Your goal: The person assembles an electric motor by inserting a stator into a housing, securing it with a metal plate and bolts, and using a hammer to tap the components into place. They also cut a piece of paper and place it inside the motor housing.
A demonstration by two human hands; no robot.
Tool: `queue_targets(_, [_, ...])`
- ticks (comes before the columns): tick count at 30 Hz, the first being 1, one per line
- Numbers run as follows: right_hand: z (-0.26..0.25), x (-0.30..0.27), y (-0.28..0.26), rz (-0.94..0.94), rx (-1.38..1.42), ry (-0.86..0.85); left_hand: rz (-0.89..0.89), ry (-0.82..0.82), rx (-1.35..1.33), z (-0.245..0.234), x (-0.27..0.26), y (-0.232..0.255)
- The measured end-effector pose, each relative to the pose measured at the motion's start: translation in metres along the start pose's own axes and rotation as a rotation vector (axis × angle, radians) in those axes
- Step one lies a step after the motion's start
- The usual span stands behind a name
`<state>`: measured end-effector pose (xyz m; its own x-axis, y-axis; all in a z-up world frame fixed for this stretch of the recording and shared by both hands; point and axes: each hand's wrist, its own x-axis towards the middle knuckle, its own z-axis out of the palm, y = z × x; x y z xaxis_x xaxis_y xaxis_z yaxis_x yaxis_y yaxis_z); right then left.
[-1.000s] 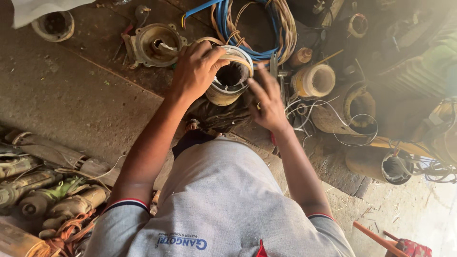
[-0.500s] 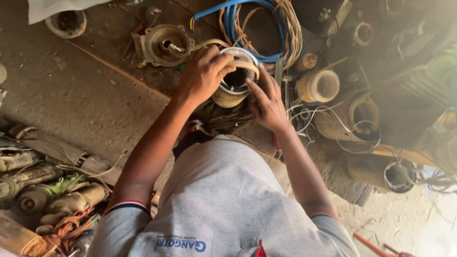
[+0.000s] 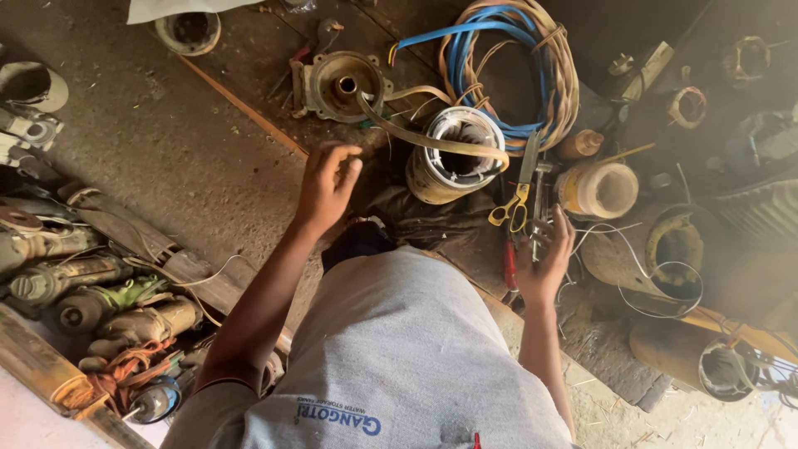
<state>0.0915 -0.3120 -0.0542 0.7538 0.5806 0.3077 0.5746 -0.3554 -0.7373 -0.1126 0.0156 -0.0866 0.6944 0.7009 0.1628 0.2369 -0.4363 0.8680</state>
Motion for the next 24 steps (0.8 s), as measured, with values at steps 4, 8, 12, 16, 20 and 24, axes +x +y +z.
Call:
queue_targets(4, [0.001, 0.015, -0.024, -0.054, -0.049, 0.04, 0.003, 0.03, -0.121, -0.001, 0.032, -0.033])
queue_targets(8, [0.018, 0.045, -0.068, -0.193, -0.067, 0.077, 0.043, 0.005, -0.164, 0.014, 0.078, -0.051])
queue_targets(12, [0.035, 0.061, -0.114, -0.42, -0.166, 0.029, -0.268, -0.125, -0.086, 0.031, 0.105, -0.062])
queue_targets(16, [0.048, 0.066, -0.138, -0.445, -0.14, -0.075, -0.156, -0.378, -0.029, 0.027, 0.131, -0.075])
queue_targets(20, [0.051, 0.059, -0.144, -0.309, -0.107, -0.058, -0.286, -0.642, 0.216, 0.021, 0.149, -0.081])
queue_targets(24, [0.052, 0.051, -0.148, -0.215, -0.12, 0.011, -0.13, -0.462, 0.399, 0.033, 0.157, -0.09])
